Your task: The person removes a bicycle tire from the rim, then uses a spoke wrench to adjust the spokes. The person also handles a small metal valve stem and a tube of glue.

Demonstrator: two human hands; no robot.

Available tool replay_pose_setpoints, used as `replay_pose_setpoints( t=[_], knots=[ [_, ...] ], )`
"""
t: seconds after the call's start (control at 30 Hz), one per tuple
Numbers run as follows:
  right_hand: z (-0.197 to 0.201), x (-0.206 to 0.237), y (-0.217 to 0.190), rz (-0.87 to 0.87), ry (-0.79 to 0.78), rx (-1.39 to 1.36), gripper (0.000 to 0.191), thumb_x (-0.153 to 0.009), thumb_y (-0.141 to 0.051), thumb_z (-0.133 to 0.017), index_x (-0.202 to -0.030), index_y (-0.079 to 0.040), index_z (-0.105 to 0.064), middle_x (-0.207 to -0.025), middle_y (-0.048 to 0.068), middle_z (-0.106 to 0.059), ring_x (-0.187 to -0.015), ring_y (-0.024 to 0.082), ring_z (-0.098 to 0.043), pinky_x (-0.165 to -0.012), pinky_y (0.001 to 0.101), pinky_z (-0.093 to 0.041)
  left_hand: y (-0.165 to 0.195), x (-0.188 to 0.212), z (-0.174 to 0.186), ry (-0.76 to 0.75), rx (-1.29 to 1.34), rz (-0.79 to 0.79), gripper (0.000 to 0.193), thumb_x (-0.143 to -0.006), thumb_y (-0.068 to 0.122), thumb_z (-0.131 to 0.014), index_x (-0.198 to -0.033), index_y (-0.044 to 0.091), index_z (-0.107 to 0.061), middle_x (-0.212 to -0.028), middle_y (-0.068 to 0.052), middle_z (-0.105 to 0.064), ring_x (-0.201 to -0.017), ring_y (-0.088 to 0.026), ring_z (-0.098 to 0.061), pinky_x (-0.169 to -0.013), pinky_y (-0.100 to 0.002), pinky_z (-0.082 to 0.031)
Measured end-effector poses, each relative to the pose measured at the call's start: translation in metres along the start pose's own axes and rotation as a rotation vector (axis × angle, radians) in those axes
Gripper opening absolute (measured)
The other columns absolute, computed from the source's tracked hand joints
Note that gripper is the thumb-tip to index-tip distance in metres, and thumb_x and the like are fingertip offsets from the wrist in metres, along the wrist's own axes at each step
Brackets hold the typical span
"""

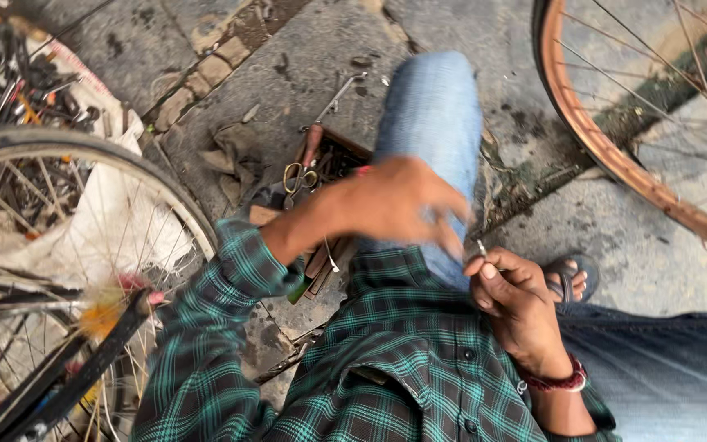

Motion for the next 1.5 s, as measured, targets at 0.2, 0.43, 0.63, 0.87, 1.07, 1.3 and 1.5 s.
replay_pose_setpoints(
  t=[0.2,0.43,0.63,0.87,1.07,1.3,1.5],
  knots=[
    [0.008,-0.002,-0.008,0.027,0.106,-0.044,0.018,-0.105,-0.015,-0.055,-0.103,0.002,-0.062,-0.066,0.001,-0.045,-0.056,0.008,-0.032,-0.051,0.0221,-0.026,-0.180,0.115,0.031,0.489,-0.118,1.036,0.033,-0.095,0.038,-0.077,-0.106,0.008,-0.076,-0.090,-0.008,-0.077,-0.083,-0.021,-0.073,-0.073,-0.037,-0.056],
    [0.025,0.001,-0.005,0.047,0.241,-0.015,0.018,-0.104,-0.014,-0.053,-0.107,0.000,-0.063,-0.068,0.001,-0.045,-0.055,0.007,-0.031,-0.048,0.0214,-0.023,-0.234,0.173,-0.008,0.346,-0.401,1.270,0.036,-0.095,0.041,-0.074,-0.116,0.011,-0.071,-0.094,-0.016,-0.076,-0.088,-0.033,-0.072,-0.077,-0.045,-0.055],
    [0.027,-0.002,-0.004,0.103,0.290,0.033,0.015,-0.102,-0.010,-0.056,-0.103,0.001,-0.066,-0.065,-0.001,-0.046,-0.056,0.008,-0.036,-0.049,0.0239,-0.025,-0.117,0.093,0.029,0.733,-0.158,0.741,0.028,-0.098,0.033,-0.068,-0.105,0.007,-0.074,-0.091,-0.015,-0.076,-0.082,-0.030,-0.076,-0.077,-0.045,-0.059],
    [0.020,0.005,-0.004,0.057,0.151,-0.015,0.020,-0.102,-0.015,-0.060,-0.098,0.003,-0.068,-0.063,-0.001,-0.048,-0.056,0.007,-0.037,-0.050,0.0235,-0.024,0.038,-0.027,-0.021,0.246,-0.073,-0.150,0.021,-0.093,0.015,-0.073,-0.111,0.004,-0.070,-0.106,-0.010,-0.073,-0.092,-0.028,-0.072,-0.075,-0.037,-0.058],
    [0.013,0.013,0.005,-0.069,-0.014,-0.167,0.019,-0.100,-0.011,-0.061,-0.094,0.005,-0.069,-0.063,-0.003,-0.047,-0.052,0.006,-0.034,-0.048,0.0241,-0.024,0.039,-0.030,-0.050,-0.047,0.022,-0.141,0.020,-0.097,0.016,-0.065,-0.081,0.005,-0.061,-0.076,-0.009,-0.061,-0.071,-0.028,-0.065,-0.064,-0.042,-0.052],
    [-0.006,0.037,-0.013,0.688,0.553,1.105,0.005,-0.096,-0.008,-0.063,-0.096,-0.003,-0.065,-0.072,0.009,-0.057,-0.063,0.024,-0.058,-0.059,0.0290,-0.042,-0.002,-0.032,-0.097,-0.088,0.362,0.537,0.043,-0.103,0.028,-0.061,-0.069,0.001,-0.059,-0.056,-0.013,-0.057,-0.053,-0.032,-0.059,-0.049,-0.042,-0.045],
    [0.026,0.019,-0.004,0.247,0.313,0.222,0.012,-0.100,-0.008,-0.061,-0.093,0.002,-0.064,-0.064,0.003,-0.049,-0.053,0.013,-0.042,-0.051,0.0264,-0.030,0.021,-0.063,-0.079,-0.052,0.042,-0.047,0.021,-0.095,0.016,-0.070,-0.080,0.002,-0.063,-0.078,-0.012,-0.066,-0.070,-0.029,-0.066,-0.061,-0.039,-0.050]
  ],
)
Point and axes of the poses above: each hand's wrist, its own x-axis away from the middle knuckle, its own z-axis out of the back of the hand, y = z × x, the point moved 5 cm from there along -x, towards the middle knuckle
